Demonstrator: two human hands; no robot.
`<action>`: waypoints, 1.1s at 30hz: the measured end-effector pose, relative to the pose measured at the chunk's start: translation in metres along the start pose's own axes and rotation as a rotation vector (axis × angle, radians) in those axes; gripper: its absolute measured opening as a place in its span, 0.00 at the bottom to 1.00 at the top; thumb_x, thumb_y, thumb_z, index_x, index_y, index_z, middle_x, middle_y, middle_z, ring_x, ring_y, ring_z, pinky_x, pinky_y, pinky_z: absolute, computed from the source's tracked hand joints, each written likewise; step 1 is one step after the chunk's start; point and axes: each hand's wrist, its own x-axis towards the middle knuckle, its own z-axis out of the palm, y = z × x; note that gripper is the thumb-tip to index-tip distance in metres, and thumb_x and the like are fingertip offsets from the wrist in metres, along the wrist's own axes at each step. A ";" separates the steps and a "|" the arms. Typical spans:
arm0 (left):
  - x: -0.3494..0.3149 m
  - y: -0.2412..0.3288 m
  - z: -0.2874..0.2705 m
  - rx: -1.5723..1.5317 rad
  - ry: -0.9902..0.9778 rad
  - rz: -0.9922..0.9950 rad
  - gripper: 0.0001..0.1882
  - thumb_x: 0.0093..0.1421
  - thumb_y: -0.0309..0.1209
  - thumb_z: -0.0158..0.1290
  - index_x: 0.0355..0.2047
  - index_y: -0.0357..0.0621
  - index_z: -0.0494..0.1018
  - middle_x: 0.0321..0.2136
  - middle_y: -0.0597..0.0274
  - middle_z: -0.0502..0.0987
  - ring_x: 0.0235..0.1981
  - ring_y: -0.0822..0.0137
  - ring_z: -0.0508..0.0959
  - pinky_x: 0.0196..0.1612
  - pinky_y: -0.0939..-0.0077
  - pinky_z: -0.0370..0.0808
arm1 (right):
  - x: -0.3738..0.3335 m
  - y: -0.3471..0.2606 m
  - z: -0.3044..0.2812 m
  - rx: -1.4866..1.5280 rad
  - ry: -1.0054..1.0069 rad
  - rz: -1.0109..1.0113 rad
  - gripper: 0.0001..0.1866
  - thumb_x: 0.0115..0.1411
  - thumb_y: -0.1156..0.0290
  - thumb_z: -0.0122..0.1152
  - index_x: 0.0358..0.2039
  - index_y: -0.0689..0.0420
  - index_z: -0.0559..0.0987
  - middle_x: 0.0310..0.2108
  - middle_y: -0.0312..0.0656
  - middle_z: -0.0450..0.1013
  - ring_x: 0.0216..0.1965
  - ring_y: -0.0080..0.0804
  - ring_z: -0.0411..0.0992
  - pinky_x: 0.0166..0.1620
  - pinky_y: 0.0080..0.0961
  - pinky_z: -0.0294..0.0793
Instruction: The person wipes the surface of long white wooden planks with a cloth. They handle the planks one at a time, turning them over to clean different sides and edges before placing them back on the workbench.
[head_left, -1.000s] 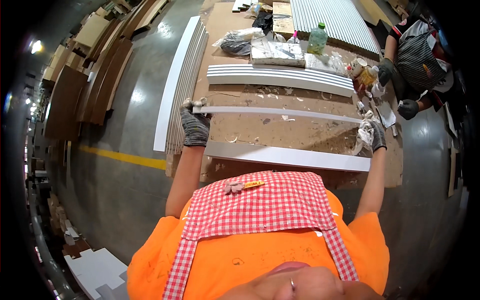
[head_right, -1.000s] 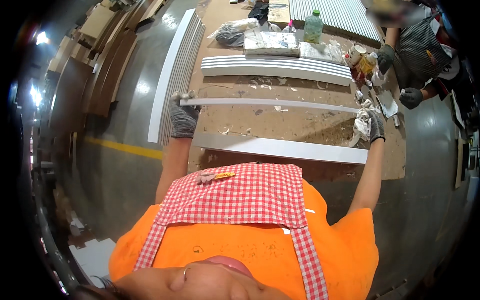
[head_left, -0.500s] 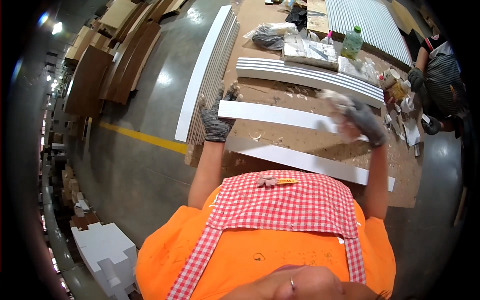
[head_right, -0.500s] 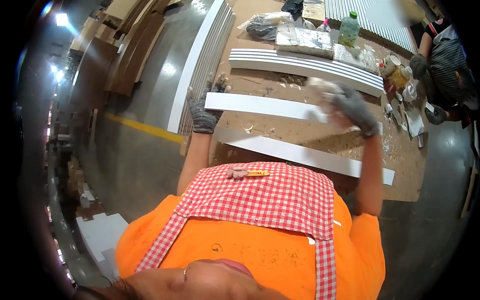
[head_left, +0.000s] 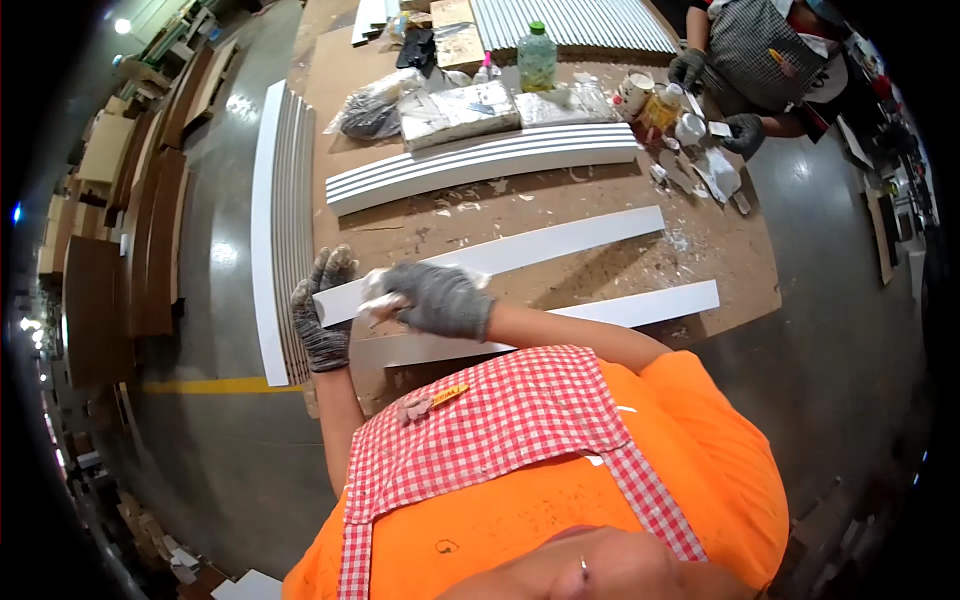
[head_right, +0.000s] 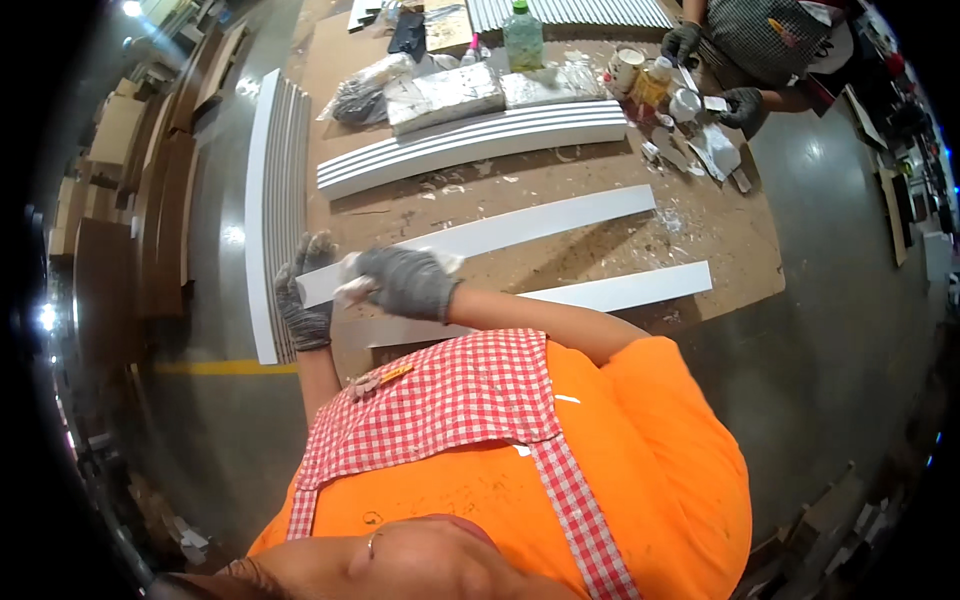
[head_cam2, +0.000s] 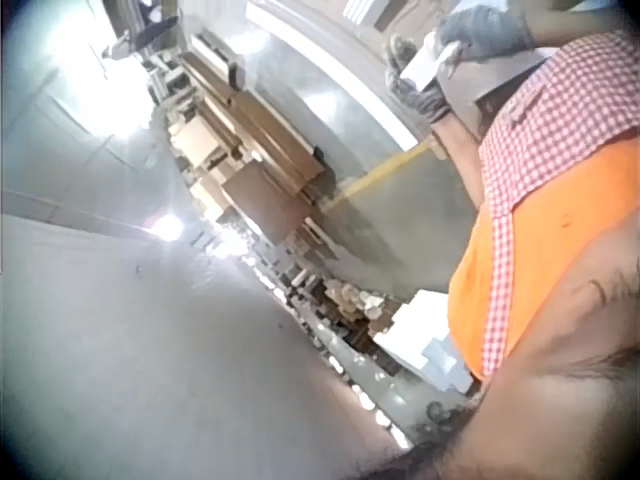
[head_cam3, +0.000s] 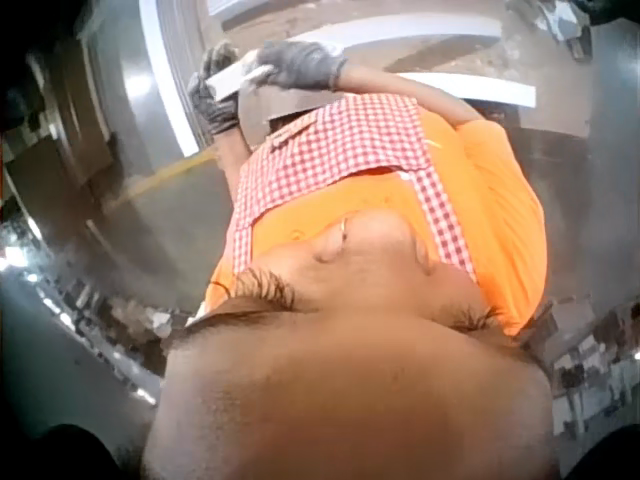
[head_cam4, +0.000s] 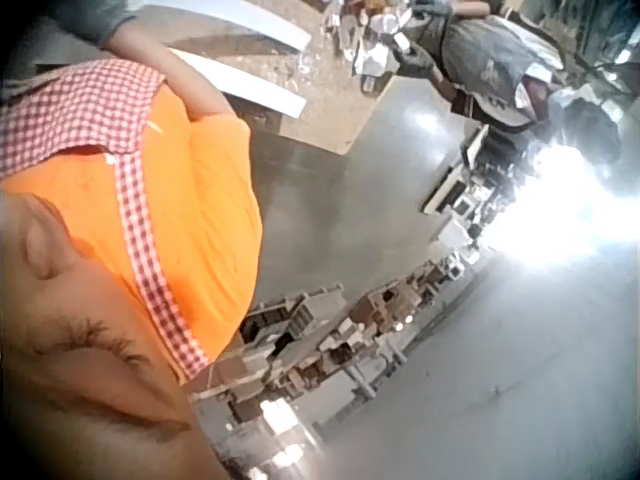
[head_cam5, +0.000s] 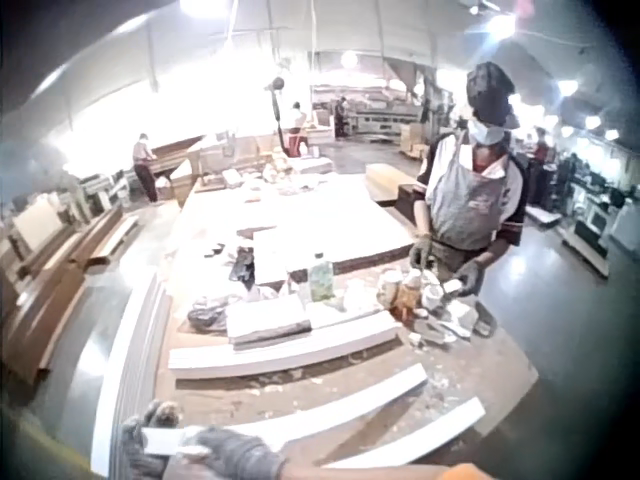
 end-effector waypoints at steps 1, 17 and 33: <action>0.003 -0.001 0.000 0.062 -0.025 0.011 0.31 0.57 0.31 0.45 0.61 0.33 0.57 0.59 0.41 0.61 0.62 0.52 0.60 0.68 0.58 0.49 | -0.015 0.015 -0.011 -0.018 0.182 -0.101 0.12 0.59 0.61 0.57 0.36 0.56 0.77 0.37 0.48 0.74 0.36 0.48 0.73 0.44 0.37 0.73; 0.005 0.010 0.017 0.286 -0.043 -0.037 0.28 0.59 0.31 0.43 0.59 0.33 0.58 0.56 0.43 0.66 0.58 0.54 0.66 0.63 0.63 0.59 | -0.230 0.280 -0.275 -1.019 0.077 0.900 0.13 0.58 0.63 0.49 0.33 0.57 0.78 0.38 0.54 0.74 0.41 0.50 0.73 0.46 0.41 0.71; 0.003 0.019 -0.013 -0.733 -0.166 -0.233 0.38 0.63 0.57 0.31 0.63 0.39 0.54 0.63 0.42 0.55 0.62 0.55 0.59 0.63 0.59 0.55 | 0.064 -0.014 0.044 -0.398 0.211 -0.337 0.10 0.51 0.65 0.55 0.26 0.59 0.77 0.28 0.51 0.73 0.34 0.46 0.73 0.38 0.38 0.74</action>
